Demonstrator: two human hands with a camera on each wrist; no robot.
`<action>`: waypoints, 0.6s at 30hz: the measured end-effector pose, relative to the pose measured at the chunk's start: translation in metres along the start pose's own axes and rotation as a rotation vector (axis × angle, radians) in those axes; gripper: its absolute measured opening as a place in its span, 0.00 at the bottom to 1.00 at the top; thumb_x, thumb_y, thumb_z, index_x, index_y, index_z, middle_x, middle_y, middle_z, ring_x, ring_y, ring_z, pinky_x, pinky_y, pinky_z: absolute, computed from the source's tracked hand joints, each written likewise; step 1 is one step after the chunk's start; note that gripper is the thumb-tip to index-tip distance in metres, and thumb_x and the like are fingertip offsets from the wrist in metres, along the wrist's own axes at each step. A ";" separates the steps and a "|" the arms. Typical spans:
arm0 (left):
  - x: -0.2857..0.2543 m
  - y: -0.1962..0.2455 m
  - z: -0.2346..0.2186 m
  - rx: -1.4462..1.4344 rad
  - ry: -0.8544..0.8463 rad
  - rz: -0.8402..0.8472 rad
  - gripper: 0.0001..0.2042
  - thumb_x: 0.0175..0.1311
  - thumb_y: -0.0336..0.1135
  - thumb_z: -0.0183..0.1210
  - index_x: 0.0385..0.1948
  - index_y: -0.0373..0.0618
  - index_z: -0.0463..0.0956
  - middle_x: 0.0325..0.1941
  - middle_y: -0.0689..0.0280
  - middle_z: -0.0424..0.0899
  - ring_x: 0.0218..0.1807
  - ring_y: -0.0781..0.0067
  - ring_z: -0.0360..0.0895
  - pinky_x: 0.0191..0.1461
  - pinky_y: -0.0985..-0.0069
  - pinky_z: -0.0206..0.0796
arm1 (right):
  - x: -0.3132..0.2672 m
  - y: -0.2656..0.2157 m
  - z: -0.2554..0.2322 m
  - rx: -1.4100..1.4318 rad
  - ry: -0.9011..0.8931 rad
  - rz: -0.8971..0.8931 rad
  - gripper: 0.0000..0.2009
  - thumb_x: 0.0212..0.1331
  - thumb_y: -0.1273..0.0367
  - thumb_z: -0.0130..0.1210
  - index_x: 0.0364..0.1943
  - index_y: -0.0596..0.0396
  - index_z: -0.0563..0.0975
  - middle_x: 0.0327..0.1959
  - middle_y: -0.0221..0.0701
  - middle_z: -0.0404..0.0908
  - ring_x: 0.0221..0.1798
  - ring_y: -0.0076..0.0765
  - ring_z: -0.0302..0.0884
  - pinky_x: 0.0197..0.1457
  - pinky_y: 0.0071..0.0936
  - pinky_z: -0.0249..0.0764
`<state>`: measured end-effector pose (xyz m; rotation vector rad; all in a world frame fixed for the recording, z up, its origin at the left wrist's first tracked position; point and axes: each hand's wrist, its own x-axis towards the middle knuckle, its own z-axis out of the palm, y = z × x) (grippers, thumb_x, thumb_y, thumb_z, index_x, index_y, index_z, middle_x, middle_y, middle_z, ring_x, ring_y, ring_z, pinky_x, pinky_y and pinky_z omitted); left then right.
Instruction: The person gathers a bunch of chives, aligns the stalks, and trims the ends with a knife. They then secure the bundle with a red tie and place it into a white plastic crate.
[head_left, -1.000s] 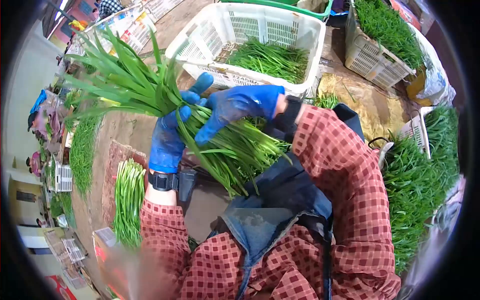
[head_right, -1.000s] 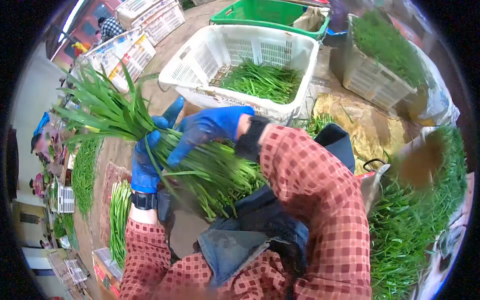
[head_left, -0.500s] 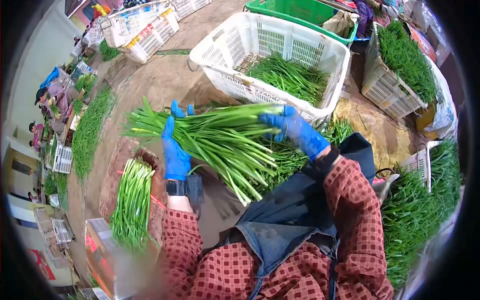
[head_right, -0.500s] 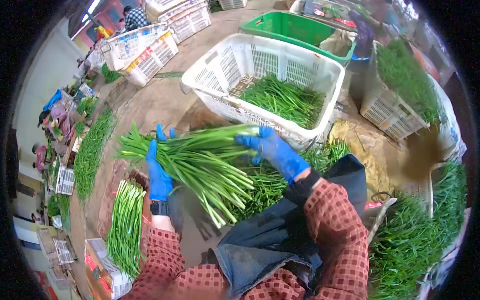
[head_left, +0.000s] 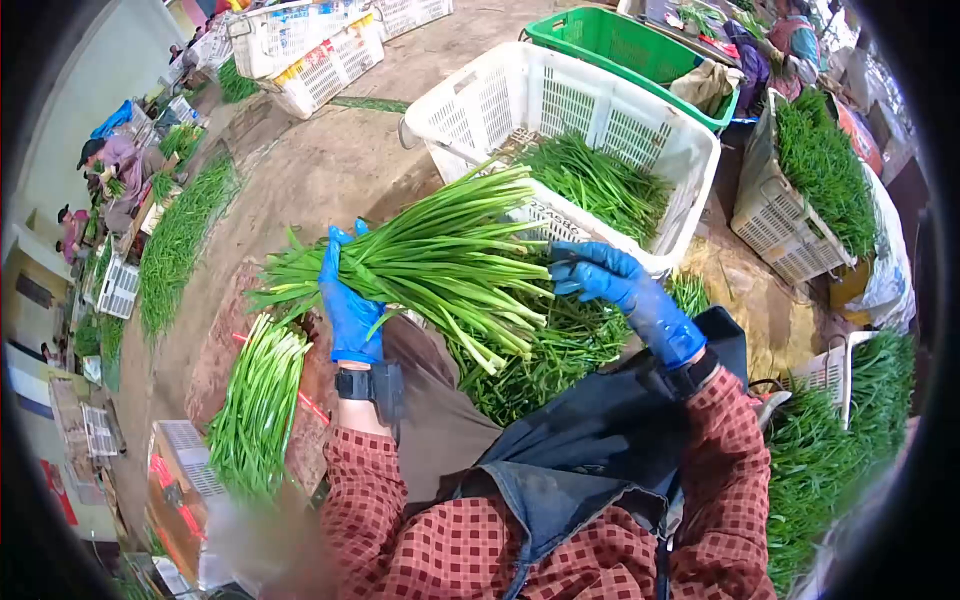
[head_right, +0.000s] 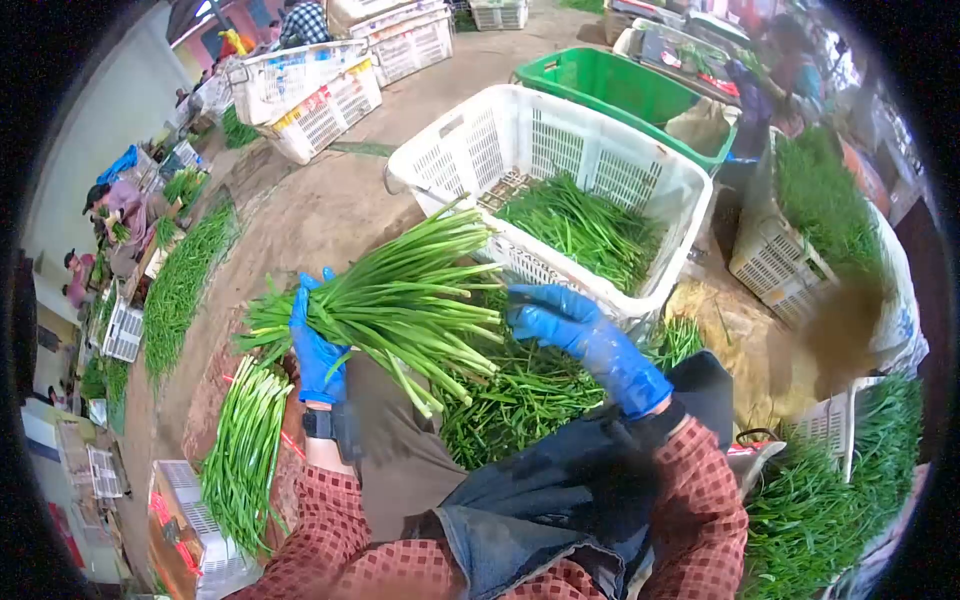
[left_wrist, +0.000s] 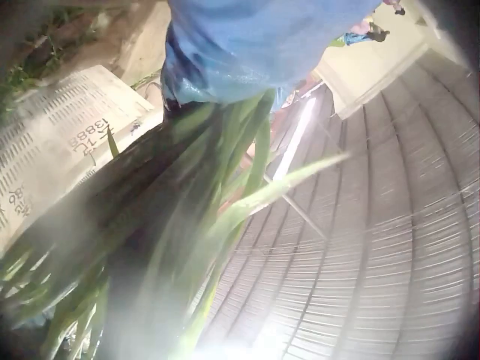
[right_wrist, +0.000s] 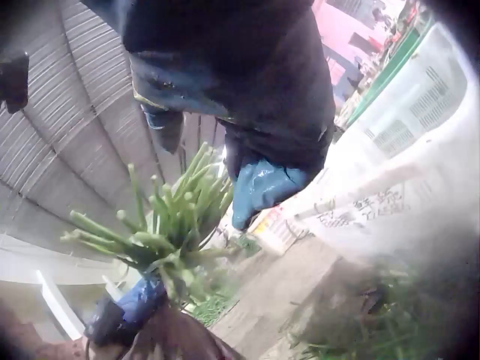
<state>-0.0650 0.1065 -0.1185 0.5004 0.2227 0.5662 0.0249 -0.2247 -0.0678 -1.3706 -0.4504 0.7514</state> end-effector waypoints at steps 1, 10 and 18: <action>0.000 -0.001 -0.001 -0.002 0.001 0.002 0.12 0.66 0.40 0.52 0.47 0.50 0.75 0.53 0.63 0.76 0.57 0.67 0.71 0.62 0.57 0.64 | 0.002 0.007 0.009 0.033 0.001 -0.026 0.26 0.59 0.65 0.58 0.60 0.60 0.66 0.54 0.36 0.74 0.56 0.29 0.71 0.62 0.28 0.65; 0.004 -0.004 -0.010 0.088 -0.004 -0.192 0.13 0.65 0.40 0.52 0.47 0.48 0.75 0.54 0.57 0.77 0.57 0.57 0.71 0.62 0.53 0.62 | 0.060 0.011 0.030 0.230 0.089 0.036 0.12 0.57 0.64 0.57 0.42 0.54 0.79 0.34 0.26 0.82 0.32 0.20 0.76 0.34 0.18 0.71; 0.020 0.002 -0.037 0.077 0.093 -0.122 0.11 0.65 0.42 0.51 0.42 0.49 0.77 0.46 0.61 0.81 0.46 0.62 0.78 0.52 0.58 0.70 | 0.038 0.018 -0.011 0.034 0.158 -0.011 0.17 0.60 0.63 0.56 0.49 0.59 0.74 0.33 0.32 0.82 0.33 0.23 0.79 0.37 0.18 0.73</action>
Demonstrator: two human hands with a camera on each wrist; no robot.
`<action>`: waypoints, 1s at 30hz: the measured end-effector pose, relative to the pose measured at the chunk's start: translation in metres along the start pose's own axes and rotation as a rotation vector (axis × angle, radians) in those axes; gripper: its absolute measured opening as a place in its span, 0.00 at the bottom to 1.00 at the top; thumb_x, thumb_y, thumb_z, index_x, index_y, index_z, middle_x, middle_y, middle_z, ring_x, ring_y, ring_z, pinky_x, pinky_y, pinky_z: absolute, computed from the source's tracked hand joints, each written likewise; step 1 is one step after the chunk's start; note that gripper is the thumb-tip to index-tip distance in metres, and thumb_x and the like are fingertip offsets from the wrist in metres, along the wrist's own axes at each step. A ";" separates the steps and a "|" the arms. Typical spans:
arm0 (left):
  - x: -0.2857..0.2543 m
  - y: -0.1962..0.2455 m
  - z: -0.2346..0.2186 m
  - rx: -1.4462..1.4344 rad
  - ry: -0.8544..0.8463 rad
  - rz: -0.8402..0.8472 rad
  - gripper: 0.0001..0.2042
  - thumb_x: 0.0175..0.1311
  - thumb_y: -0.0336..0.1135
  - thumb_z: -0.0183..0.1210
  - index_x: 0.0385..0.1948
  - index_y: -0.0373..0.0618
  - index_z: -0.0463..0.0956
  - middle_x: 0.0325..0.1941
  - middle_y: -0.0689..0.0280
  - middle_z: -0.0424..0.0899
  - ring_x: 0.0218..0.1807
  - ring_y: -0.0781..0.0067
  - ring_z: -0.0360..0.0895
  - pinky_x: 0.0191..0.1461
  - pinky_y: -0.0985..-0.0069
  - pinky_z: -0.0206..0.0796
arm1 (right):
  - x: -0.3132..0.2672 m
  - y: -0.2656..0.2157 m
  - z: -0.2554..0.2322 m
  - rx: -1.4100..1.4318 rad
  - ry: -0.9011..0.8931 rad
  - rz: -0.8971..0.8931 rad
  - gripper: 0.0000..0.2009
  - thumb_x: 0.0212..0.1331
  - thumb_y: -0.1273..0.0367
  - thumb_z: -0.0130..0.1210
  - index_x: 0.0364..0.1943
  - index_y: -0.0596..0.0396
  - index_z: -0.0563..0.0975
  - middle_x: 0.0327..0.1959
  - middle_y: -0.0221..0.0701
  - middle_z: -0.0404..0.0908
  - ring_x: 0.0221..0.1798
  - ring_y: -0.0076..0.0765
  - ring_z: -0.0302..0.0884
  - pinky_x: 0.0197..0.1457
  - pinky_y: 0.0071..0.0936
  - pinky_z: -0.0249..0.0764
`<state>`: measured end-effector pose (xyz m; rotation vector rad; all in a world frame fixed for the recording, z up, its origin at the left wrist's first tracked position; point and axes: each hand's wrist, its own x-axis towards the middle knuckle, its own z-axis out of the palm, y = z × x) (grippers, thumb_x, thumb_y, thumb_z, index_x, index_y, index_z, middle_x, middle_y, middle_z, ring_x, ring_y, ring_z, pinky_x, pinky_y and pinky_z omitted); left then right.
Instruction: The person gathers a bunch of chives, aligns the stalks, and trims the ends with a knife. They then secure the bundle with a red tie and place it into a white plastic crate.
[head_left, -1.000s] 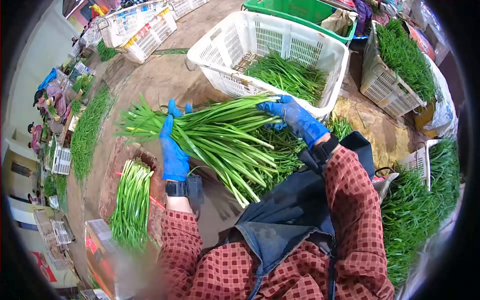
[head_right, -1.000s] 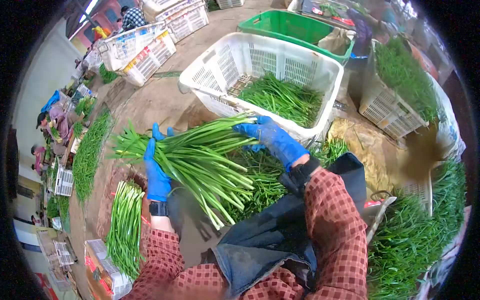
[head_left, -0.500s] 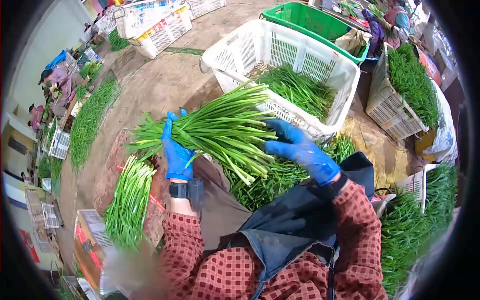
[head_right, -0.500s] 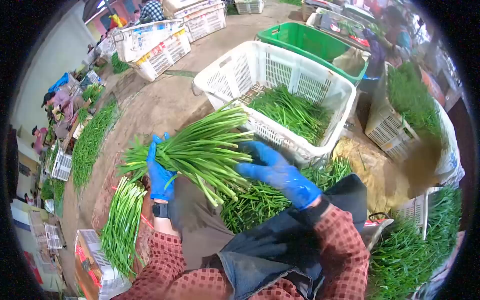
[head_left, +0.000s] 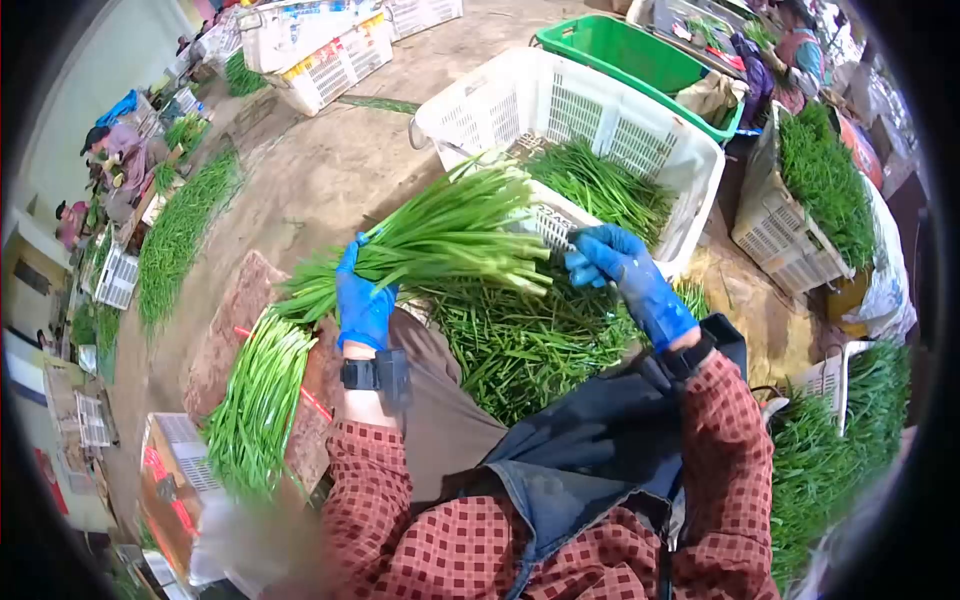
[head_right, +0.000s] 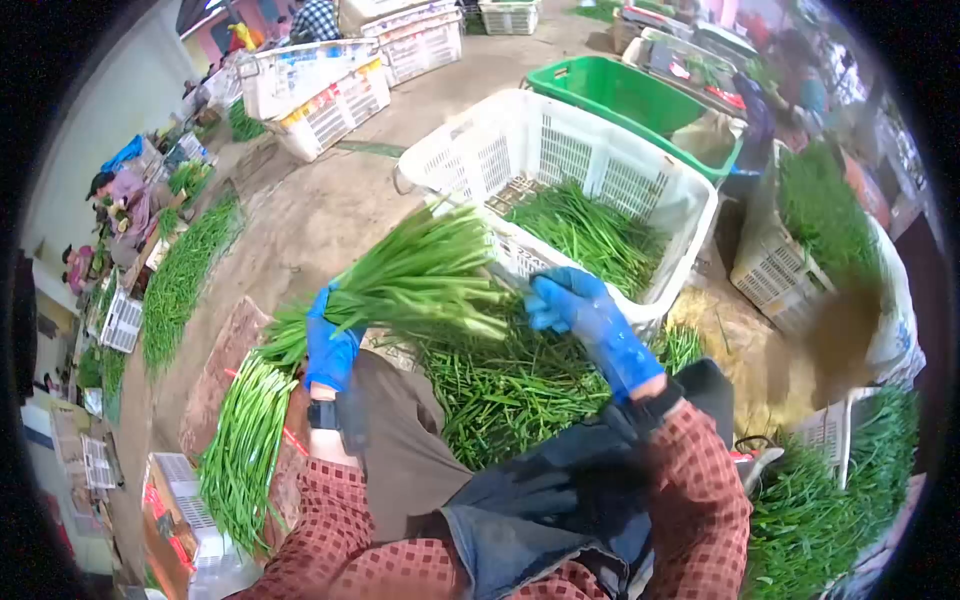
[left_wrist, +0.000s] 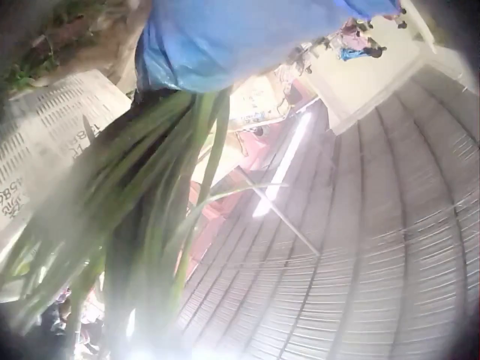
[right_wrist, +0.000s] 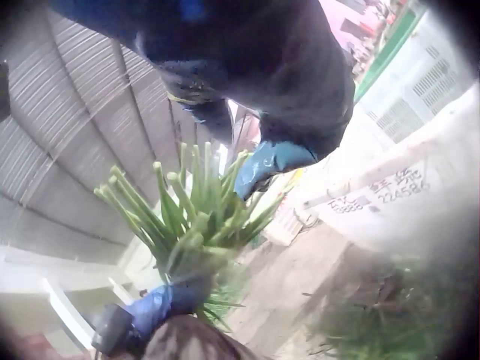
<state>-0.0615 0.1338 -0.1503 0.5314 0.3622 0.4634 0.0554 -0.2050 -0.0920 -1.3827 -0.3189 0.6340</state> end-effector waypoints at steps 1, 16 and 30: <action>0.004 -0.002 -0.010 -0.024 0.042 -0.013 0.11 0.65 0.42 0.50 0.41 0.50 0.77 0.44 0.62 0.81 0.45 0.61 0.78 0.52 0.59 0.70 | -0.008 0.001 0.001 -0.083 -0.033 0.004 0.17 0.60 0.64 0.57 0.49 0.60 0.74 0.35 0.31 0.81 0.34 0.23 0.78 0.39 0.18 0.73; -0.008 -0.005 0.004 -0.063 0.082 0.015 0.08 0.62 0.42 0.53 0.35 0.52 0.78 0.42 0.63 0.82 0.45 0.60 0.78 0.53 0.55 0.69 | 0.016 0.059 0.082 -0.201 0.179 -0.239 0.12 0.54 0.67 0.63 0.41 0.57 0.80 0.36 0.26 0.82 0.35 0.16 0.74 0.37 0.17 0.72; 0.005 -0.005 -0.005 -0.216 0.097 0.038 0.08 0.61 0.42 0.53 0.32 0.51 0.77 0.43 0.61 0.82 0.46 0.56 0.76 0.56 0.52 0.65 | 0.004 0.053 0.038 0.121 0.301 -0.120 0.10 0.59 0.63 0.56 0.36 0.55 0.81 0.29 0.26 0.82 0.22 0.18 0.71 0.26 0.14 0.66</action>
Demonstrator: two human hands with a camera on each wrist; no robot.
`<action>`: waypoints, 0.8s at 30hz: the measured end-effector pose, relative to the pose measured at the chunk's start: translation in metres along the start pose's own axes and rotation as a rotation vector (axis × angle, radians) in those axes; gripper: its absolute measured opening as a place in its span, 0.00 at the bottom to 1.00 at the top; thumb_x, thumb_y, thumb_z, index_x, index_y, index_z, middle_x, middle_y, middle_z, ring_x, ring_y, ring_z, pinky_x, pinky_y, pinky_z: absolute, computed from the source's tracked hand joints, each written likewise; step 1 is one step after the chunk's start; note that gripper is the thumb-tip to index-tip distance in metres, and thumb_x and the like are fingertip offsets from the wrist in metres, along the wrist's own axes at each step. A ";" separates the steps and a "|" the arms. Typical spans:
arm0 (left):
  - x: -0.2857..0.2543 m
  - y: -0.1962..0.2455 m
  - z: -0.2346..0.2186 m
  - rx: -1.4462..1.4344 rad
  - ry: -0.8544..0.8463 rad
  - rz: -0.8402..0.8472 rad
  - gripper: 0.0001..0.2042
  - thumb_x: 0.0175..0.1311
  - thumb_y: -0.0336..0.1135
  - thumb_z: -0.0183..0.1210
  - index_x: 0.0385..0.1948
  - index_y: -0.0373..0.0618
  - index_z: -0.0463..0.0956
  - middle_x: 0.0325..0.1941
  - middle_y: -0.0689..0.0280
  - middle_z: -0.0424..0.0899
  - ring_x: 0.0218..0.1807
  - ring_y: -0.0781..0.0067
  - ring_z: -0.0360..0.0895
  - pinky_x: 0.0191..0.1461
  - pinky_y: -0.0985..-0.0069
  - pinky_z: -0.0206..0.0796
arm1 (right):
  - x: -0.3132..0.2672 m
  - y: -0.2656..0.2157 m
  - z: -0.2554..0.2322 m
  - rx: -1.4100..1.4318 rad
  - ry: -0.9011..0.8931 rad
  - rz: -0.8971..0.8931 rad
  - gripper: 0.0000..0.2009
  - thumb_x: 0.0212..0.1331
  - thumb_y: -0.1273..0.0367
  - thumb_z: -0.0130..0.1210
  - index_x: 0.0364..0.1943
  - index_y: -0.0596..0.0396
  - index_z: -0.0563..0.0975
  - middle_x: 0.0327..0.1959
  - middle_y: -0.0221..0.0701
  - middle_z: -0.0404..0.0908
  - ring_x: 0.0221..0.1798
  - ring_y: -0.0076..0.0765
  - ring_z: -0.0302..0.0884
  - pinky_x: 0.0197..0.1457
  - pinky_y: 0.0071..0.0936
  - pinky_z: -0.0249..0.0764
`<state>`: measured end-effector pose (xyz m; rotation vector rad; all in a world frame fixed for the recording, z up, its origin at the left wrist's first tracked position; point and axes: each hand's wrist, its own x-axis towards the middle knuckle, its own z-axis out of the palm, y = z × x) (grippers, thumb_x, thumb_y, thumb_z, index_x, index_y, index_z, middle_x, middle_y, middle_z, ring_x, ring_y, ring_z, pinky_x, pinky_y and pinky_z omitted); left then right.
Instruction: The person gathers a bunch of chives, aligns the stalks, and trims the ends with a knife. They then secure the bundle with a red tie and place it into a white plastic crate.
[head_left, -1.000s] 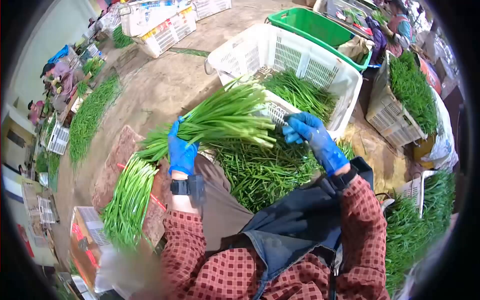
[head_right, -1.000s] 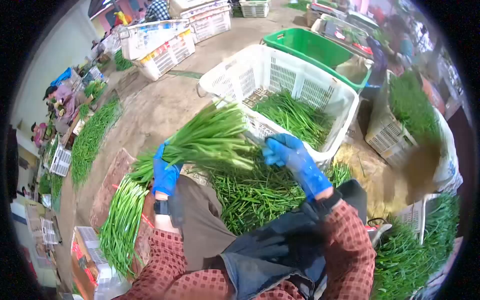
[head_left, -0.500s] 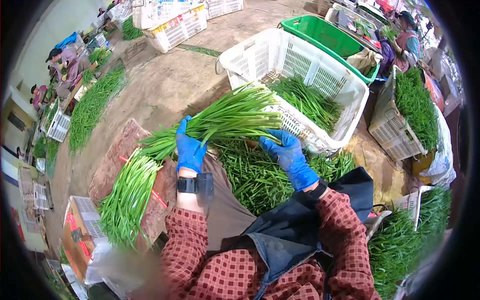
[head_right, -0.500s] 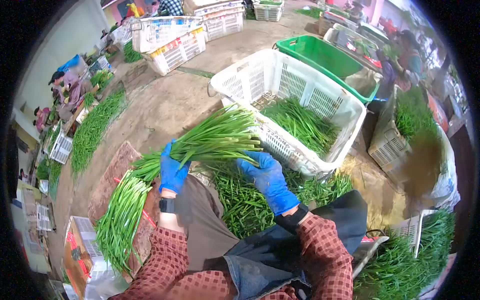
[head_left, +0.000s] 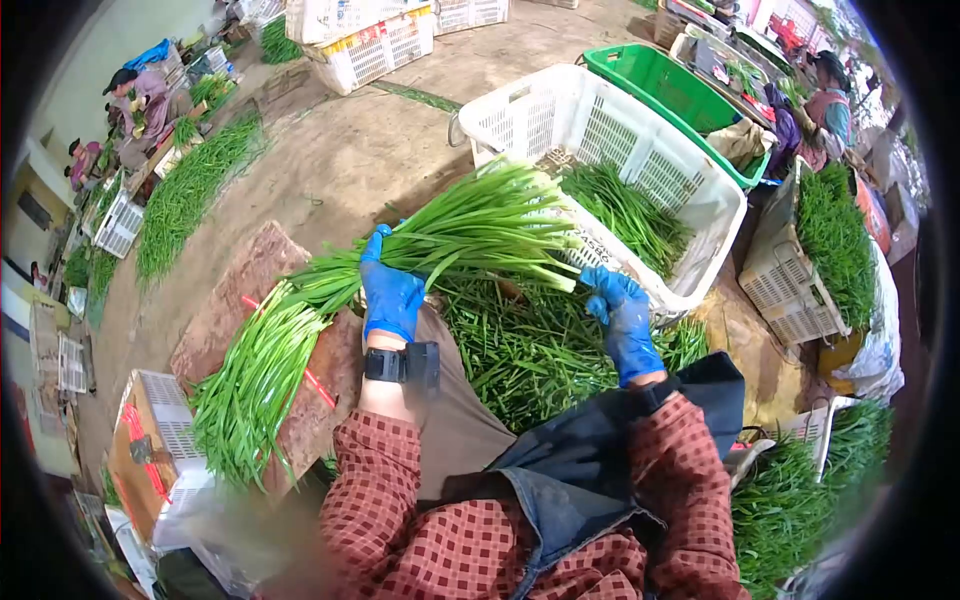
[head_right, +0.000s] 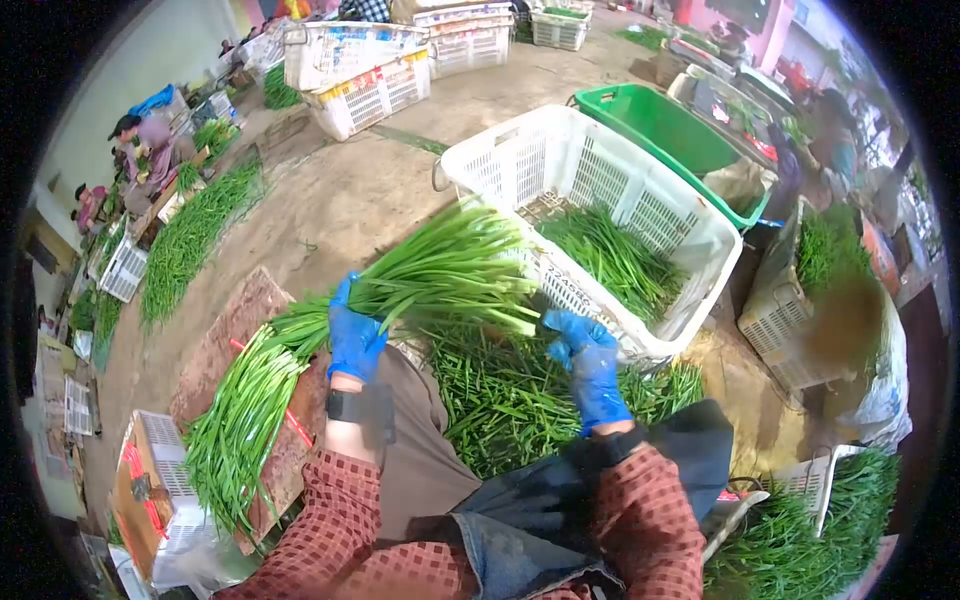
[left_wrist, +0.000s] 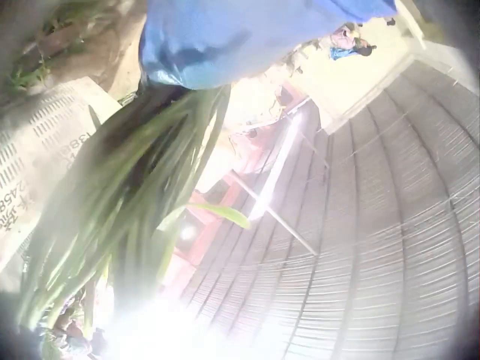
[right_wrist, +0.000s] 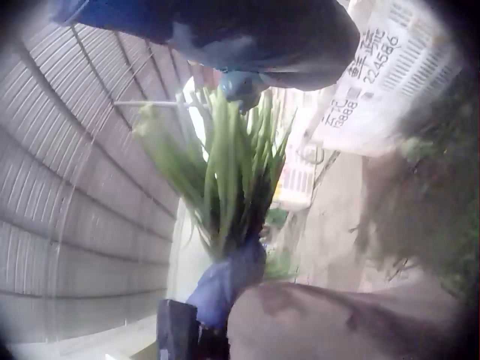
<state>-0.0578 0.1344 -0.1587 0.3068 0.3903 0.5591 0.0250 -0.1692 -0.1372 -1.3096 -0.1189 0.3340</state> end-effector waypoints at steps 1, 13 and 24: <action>-0.007 0.002 0.007 0.029 -0.003 0.015 0.08 0.61 0.42 0.53 0.31 0.51 0.77 0.43 0.62 0.82 0.46 0.57 0.76 0.56 0.52 0.66 | 0.000 -0.007 -0.016 -0.175 -0.105 0.066 0.11 0.59 0.62 0.56 0.33 0.56 0.82 0.27 0.27 0.81 0.22 0.22 0.72 0.27 0.18 0.67; -0.020 -0.005 0.023 0.060 -0.063 0.129 0.12 0.65 0.44 0.48 0.44 0.54 0.75 0.55 0.63 0.77 0.58 0.57 0.70 0.63 0.46 0.58 | -0.014 -0.021 0.013 -0.417 -0.279 -0.263 0.13 0.60 0.68 0.56 0.46 0.62 0.77 0.35 0.32 0.82 0.35 0.27 0.77 0.42 0.25 0.73; 0.002 0.006 -0.006 -0.130 -0.494 0.287 0.15 0.68 0.41 0.46 0.49 0.47 0.75 0.52 0.62 0.79 0.55 0.66 0.74 0.64 0.61 0.61 | -0.044 -0.046 -0.015 -1.084 -0.581 -0.499 0.15 0.58 0.57 0.55 0.26 0.56 0.78 0.22 0.45 0.78 0.24 0.51 0.77 0.29 0.38 0.73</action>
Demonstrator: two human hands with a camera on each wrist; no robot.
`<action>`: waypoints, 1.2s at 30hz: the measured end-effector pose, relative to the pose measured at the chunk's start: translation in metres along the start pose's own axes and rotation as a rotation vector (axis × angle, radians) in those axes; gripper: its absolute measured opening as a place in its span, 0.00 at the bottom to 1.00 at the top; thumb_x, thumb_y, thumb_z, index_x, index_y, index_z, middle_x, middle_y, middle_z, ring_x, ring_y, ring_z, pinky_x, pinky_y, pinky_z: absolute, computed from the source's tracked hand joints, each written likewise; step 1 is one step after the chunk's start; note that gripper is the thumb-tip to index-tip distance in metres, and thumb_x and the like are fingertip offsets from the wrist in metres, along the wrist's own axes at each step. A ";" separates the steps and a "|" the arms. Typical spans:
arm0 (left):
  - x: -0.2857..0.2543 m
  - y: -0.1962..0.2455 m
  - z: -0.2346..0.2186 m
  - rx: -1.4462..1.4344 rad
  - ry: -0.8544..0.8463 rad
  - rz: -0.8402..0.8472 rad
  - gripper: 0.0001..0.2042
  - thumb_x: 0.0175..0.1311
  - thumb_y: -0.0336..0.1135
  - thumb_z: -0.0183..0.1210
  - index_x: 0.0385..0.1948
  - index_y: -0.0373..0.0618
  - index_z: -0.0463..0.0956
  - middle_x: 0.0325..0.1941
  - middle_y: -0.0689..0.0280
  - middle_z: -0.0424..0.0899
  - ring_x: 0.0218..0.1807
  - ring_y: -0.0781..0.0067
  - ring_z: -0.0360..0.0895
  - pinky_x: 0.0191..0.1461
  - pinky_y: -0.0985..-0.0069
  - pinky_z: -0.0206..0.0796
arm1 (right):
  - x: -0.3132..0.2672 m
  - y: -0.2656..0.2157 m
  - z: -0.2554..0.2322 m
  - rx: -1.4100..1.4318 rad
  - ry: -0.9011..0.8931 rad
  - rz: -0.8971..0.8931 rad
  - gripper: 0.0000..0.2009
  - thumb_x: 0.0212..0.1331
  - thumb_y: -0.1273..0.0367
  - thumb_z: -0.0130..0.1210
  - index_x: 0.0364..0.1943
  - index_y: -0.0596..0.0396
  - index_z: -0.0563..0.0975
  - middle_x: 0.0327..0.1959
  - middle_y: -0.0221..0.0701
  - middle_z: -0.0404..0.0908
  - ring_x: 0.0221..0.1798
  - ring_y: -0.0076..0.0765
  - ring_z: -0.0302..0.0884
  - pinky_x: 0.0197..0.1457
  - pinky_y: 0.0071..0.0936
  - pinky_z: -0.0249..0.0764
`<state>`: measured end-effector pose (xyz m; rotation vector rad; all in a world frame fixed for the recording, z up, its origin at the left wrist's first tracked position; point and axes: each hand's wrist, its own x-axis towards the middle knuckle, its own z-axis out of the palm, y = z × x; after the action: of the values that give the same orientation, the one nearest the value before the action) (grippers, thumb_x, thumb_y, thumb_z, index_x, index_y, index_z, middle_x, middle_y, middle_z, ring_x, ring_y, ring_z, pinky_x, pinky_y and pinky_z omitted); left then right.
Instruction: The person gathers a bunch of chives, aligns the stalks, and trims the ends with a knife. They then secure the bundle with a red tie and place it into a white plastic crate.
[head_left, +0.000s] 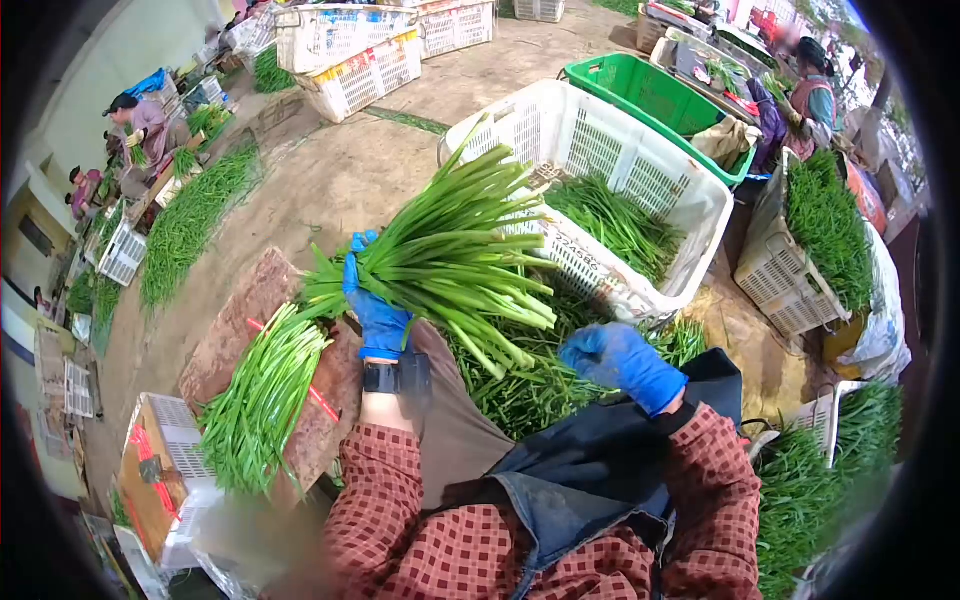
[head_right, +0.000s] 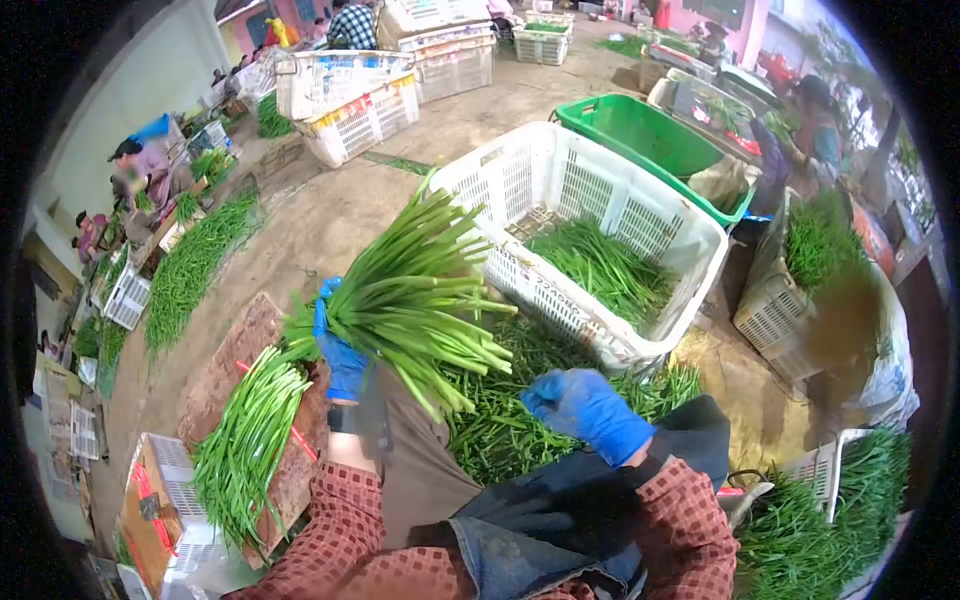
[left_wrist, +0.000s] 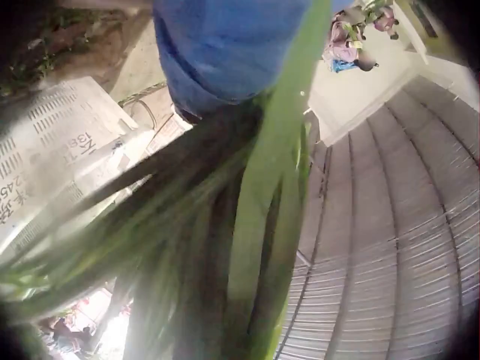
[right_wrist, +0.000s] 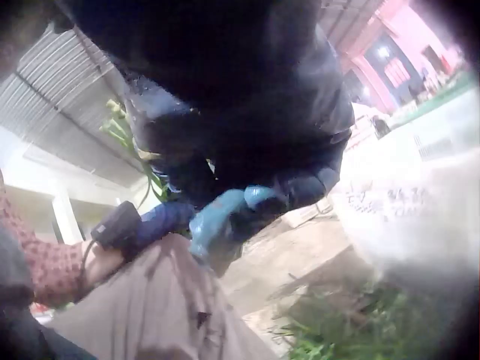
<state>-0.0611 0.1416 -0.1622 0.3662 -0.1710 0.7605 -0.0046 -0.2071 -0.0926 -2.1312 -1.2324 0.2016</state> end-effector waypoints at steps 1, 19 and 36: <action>0.001 0.000 0.002 -0.002 0.000 0.001 0.15 0.68 0.41 0.46 0.49 0.47 0.75 0.52 0.62 0.79 0.55 0.66 0.74 0.64 0.61 0.61 | 0.001 -0.002 -0.008 -0.237 0.006 0.063 0.17 0.58 0.57 0.56 0.22 0.56 0.78 0.18 0.42 0.77 0.19 0.46 0.75 0.26 0.36 0.73; -0.007 0.004 0.048 0.225 0.230 -0.038 0.08 0.67 0.37 0.50 0.30 0.48 0.74 0.29 0.73 0.77 0.32 0.82 0.72 0.42 0.78 0.68 | 0.061 -0.025 0.041 1.184 -0.055 0.260 0.24 0.58 0.66 0.59 0.58 0.62 0.68 0.51 0.34 0.77 0.52 0.25 0.73 0.56 0.23 0.69; 0.002 0.009 0.022 -0.045 -0.119 -0.105 0.07 0.67 0.39 0.49 0.30 0.50 0.73 0.31 0.71 0.77 0.34 0.79 0.73 0.41 0.76 0.68 | -0.013 0.049 0.026 -0.250 -0.255 0.140 0.29 0.57 0.51 0.55 0.54 0.60 0.71 0.41 0.43 0.80 0.39 0.49 0.79 0.45 0.43 0.76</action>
<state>-0.0662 0.1404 -0.1394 0.3745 -0.2779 0.6302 0.0117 -0.2224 -0.1454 -2.4713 -1.3077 0.4094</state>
